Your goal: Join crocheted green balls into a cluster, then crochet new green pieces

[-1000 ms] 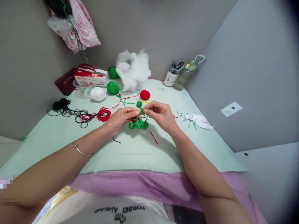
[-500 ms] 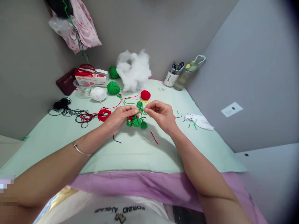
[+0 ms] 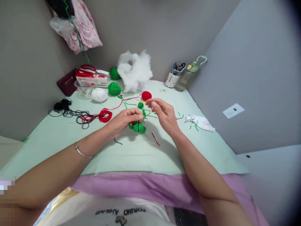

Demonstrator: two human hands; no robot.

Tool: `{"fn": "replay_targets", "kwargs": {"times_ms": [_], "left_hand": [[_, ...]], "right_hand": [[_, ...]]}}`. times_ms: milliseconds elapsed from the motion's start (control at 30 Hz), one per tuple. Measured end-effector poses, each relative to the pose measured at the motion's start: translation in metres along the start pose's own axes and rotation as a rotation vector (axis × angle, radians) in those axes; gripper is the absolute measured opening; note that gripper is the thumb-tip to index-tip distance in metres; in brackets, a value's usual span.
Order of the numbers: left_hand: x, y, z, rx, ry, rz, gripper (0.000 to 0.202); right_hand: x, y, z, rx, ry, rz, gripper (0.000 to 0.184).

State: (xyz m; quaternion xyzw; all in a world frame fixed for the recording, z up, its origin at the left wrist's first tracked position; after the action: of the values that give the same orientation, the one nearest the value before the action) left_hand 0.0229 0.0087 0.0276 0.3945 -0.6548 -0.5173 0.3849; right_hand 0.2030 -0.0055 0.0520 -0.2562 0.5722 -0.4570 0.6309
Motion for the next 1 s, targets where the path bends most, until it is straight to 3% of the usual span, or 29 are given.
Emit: {"fn": "replay_targets", "kwargs": {"times_ms": [133,300,433,567,700,867,1000], "left_hand": [[-0.0012,-0.0026,0.0016,-0.082,-0.024,-0.022,0.025],[-0.004,-0.0036,0.0056,-0.079,0.043,-0.034,0.027],[-0.0043,-0.004,0.0059,-0.056,0.061,0.003,0.028],[-0.0046,-0.0058,0.0055,-0.055,-0.015,0.07,0.029],[-0.0047,-0.0068,0.0056,-0.076,-0.081,0.083,0.029],[-0.0041,-0.0083,0.0038,-0.091,-0.106,0.095,0.031],[-0.003,-0.0065,0.0032,-0.098,-0.118,0.097,0.031]], "right_hand": [[0.0003,0.0051,-0.0034,0.001,-0.177,-0.055,0.029],[0.0013,0.0068,-0.0049,-0.095,-0.234,-0.122,0.018],[0.0017,0.0029,-0.0021,-0.064,-0.336,-0.106,0.026],[0.0027,-0.0008,-0.0006,-0.044,-0.434,-0.031,0.029],[0.0036,0.0029,-0.0015,-0.15,-0.534,-0.097,0.03],[0.0025,0.0061,-0.002,-0.215,-0.485,-0.201,0.027],[0.0015,0.0032,-0.0037,-0.211,-0.412,-0.205,0.03]]}}
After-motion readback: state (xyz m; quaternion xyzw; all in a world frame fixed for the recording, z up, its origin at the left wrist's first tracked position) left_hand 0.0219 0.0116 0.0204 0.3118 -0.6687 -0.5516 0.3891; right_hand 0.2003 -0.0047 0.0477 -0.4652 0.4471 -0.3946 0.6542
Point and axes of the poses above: each hand's wrist, its own x-axis away from the middle knuckle, its own z-axis out of the back of the hand, y = z × x, the point moved 2 cm from there along -x, towards the middle knuckle, and after that the axes turned 10 degrees about y, right-handed, at the moved point
